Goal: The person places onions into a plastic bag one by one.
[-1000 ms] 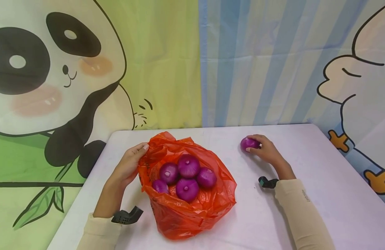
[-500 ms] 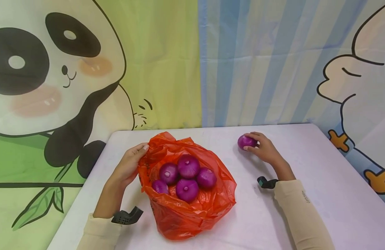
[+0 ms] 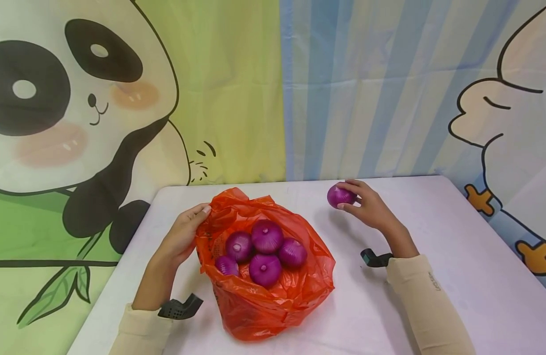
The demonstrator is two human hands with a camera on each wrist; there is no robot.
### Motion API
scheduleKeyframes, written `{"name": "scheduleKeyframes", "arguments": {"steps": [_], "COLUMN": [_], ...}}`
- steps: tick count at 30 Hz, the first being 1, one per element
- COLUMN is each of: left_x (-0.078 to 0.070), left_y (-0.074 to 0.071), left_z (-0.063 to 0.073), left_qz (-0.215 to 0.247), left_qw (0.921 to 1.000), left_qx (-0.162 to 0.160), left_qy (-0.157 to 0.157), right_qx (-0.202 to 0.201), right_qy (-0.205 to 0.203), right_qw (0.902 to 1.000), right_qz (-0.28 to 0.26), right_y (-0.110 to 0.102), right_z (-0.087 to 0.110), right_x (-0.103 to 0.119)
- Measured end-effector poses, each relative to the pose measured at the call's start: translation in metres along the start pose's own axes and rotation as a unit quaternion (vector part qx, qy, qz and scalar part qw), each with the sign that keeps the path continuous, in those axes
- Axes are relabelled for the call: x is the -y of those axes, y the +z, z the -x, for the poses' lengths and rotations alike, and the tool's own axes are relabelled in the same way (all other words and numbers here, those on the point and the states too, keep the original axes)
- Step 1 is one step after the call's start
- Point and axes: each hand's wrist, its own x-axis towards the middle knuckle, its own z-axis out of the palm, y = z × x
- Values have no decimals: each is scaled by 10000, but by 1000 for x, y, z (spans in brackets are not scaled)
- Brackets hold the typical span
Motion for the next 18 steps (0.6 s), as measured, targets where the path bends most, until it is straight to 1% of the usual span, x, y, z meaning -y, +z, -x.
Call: {"name": "scheduleKeyframes", "arguments": {"steps": [4, 7, 15, 18], "left_x": [0, 1, 1, 1], "left_y": [0, 0, 1, 1], "left_z": [0, -1, -1, -1], "left_qz": [20, 28, 12, 33], "left_qw": [10000, 10000, 10000, 10000], "left_qx": [12, 5, 20, 21], "left_qy": [12, 23, 38, 38], "right_qx": [11, 40, 165, 190], "right_qy": [-340, -515, -611, -720], "right_qw": [9994, 9986, 9979, 9970], "right_qz": [67, 70, -143, -186], "right_y": [-2, -3, -8, -10], "right_z": [-1, -2, -2, -2], "right_x": [15, 25, 53, 63]}}
